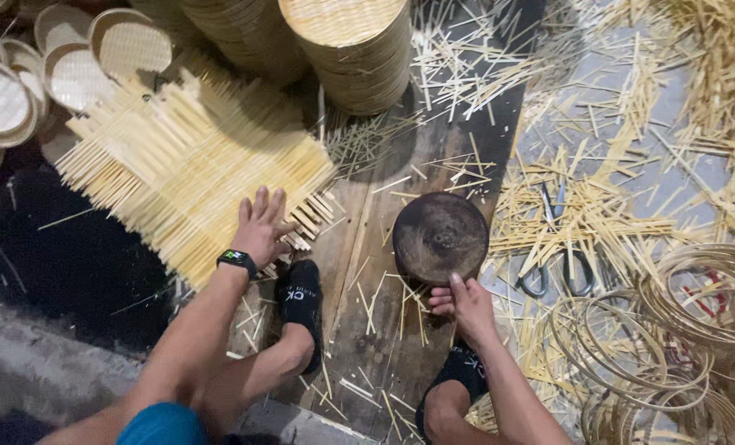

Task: The person weaves bamboo strips into round baskets, using scissors to trim excess material and a wooden form to shape the base.

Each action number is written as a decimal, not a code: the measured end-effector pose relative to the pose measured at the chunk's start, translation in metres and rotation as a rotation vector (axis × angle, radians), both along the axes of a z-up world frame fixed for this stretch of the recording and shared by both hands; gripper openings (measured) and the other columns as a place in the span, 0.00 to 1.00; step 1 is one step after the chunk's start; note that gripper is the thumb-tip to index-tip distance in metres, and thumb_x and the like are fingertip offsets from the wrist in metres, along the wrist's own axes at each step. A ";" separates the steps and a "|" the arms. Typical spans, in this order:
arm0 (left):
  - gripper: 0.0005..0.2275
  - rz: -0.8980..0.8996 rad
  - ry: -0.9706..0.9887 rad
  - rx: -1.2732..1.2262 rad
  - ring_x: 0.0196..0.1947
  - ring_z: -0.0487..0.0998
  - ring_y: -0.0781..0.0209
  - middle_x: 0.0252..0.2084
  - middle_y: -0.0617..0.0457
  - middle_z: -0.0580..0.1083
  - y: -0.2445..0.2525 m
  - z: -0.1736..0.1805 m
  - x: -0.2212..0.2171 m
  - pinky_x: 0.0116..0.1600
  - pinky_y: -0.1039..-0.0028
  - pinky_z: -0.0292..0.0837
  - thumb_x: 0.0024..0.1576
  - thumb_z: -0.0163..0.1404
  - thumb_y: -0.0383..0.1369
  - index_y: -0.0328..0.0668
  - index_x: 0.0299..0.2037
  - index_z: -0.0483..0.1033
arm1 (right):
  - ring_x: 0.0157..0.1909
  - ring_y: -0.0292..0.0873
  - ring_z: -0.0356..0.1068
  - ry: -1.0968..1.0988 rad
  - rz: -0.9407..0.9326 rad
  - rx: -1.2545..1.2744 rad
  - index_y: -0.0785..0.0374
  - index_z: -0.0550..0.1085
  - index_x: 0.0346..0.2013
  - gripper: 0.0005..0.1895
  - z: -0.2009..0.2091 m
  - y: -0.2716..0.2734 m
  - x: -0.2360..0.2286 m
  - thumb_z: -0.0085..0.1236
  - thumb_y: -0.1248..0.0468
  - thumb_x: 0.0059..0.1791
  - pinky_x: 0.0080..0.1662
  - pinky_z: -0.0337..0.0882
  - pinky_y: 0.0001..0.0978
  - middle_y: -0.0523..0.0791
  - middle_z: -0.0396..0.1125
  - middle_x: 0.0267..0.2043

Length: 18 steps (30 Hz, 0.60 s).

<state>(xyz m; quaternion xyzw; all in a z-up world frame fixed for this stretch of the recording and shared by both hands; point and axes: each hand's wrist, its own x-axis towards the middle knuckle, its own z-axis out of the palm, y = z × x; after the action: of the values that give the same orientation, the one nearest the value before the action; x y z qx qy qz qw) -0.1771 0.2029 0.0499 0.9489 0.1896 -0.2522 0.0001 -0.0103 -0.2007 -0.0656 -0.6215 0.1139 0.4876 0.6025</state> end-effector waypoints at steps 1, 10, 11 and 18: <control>0.22 -0.018 -0.044 0.009 0.79 0.39 0.40 0.80 0.48 0.48 0.004 -0.007 -0.008 0.75 0.41 0.34 0.47 0.64 0.47 0.76 0.54 0.78 | 0.31 0.47 0.75 0.041 0.003 0.016 0.72 0.65 0.41 0.22 -0.004 0.003 -0.003 0.45 0.51 0.56 0.33 0.78 0.37 0.56 0.74 0.35; 0.16 0.509 -0.392 -0.805 0.78 0.45 0.47 0.74 0.48 0.60 0.043 0.024 -0.002 0.74 0.52 0.45 0.48 0.64 0.34 0.47 0.48 0.85 | 0.32 0.43 0.74 0.024 -0.001 0.021 0.73 0.74 0.49 0.26 0.005 -0.032 -0.036 0.44 0.50 0.57 0.34 0.76 0.33 0.52 0.73 0.33; 0.16 0.496 -0.343 -0.760 0.73 0.55 0.48 0.73 0.49 0.62 0.047 0.033 0.003 0.70 0.57 0.55 0.47 0.63 0.33 0.48 0.46 0.85 | 0.32 0.44 0.74 0.032 -0.024 0.035 0.73 0.74 0.49 0.25 0.006 -0.034 -0.036 0.44 0.50 0.57 0.34 0.76 0.34 0.52 0.72 0.33; 0.12 0.498 -0.335 -0.747 0.59 0.78 0.53 0.63 0.47 0.73 0.050 0.089 0.021 0.60 0.69 0.74 0.51 0.63 0.32 0.50 0.46 0.84 | 0.32 0.44 0.74 0.021 -0.082 0.060 0.73 0.74 0.47 0.23 0.007 -0.039 -0.037 0.46 0.52 0.56 0.35 0.76 0.35 0.52 0.73 0.33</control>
<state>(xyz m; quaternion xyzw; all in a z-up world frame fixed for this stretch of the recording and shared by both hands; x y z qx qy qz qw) -0.1563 0.2528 0.1392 0.8373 0.3052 -0.1389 0.4319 -0.0469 -0.2395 -0.0582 -0.5927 0.1311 0.4722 0.6391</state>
